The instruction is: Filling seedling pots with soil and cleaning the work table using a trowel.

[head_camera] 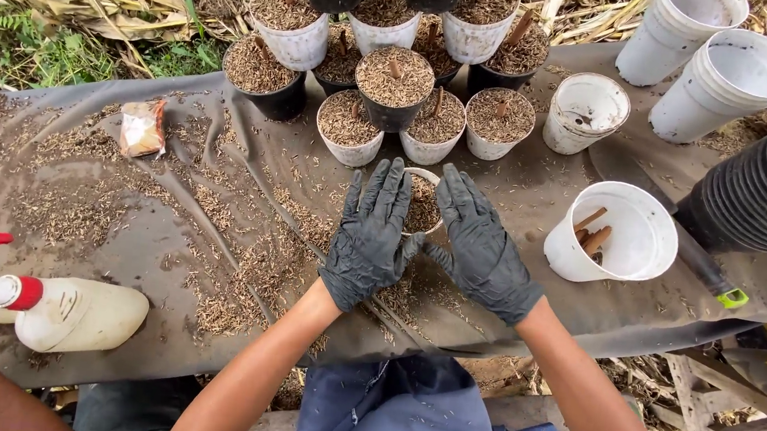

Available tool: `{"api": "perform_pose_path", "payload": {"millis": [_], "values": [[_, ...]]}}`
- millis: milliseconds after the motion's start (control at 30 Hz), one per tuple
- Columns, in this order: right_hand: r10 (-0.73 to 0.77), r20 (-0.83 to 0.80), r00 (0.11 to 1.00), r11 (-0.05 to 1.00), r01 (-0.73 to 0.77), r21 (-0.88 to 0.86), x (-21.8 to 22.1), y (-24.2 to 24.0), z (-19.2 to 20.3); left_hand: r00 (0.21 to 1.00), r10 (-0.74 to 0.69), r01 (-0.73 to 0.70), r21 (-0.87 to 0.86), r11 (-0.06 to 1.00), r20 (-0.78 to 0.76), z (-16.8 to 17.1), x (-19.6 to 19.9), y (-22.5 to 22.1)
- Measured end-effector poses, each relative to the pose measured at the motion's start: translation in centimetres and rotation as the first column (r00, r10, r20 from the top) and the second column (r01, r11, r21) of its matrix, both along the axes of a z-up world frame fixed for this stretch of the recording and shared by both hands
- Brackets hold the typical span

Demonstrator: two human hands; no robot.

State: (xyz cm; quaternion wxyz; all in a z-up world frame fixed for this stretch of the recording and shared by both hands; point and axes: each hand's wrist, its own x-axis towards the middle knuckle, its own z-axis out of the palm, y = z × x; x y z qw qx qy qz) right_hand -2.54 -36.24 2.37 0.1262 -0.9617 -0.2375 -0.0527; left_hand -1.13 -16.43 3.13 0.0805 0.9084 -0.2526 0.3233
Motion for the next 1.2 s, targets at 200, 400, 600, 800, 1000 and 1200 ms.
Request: {"api": "perform_pose_path", "payload": {"millis": [200, 400, 600, 800, 1000, 1200], "values": [[-0.041, 0.072, 0.997, 0.995, 0.047, -0.088, -0.4, -0.4, -0.7, 0.967, -0.090, 0.077, -0.063, 0.995, -0.239, -1.2, 0.4, 2.2], [-0.068, 0.071, 0.995, 0.996, 0.064, 0.055, -4.2, -1.9, -2.2, 0.922, -0.077, -0.037, -0.284, 0.958, -0.380, -1.7, -0.9, 10.0], [0.153, 0.152, 0.977, 0.986, -0.160, 0.038, -6.3, -1.0, -7.2, 0.791, 0.165, -0.269, -0.093, 0.959, -0.589, -4.9, -2.2, 15.9], [0.303, -0.033, 0.953, 0.932, -0.288, 0.221, -3.1, 4.9, -3.7, 0.838, 0.062, -0.095, -0.033, 0.995, -0.542, -5.5, -3.3, 13.5], [0.417, -0.113, 0.902, 0.906, -0.403, 0.128, -0.8, 4.7, -2.7, 0.643, 0.084, -0.262, -0.116, 0.958, -0.762, 0.1, -2.1, 12.4], [0.361, -0.199, 0.911, 0.931, -0.338, 0.141, 0.0, 4.5, -5.0, 0.811, 0.121, -0.085, 0.089, 0.992, -0.573, -7.2, -0.3, 10.6]]}}
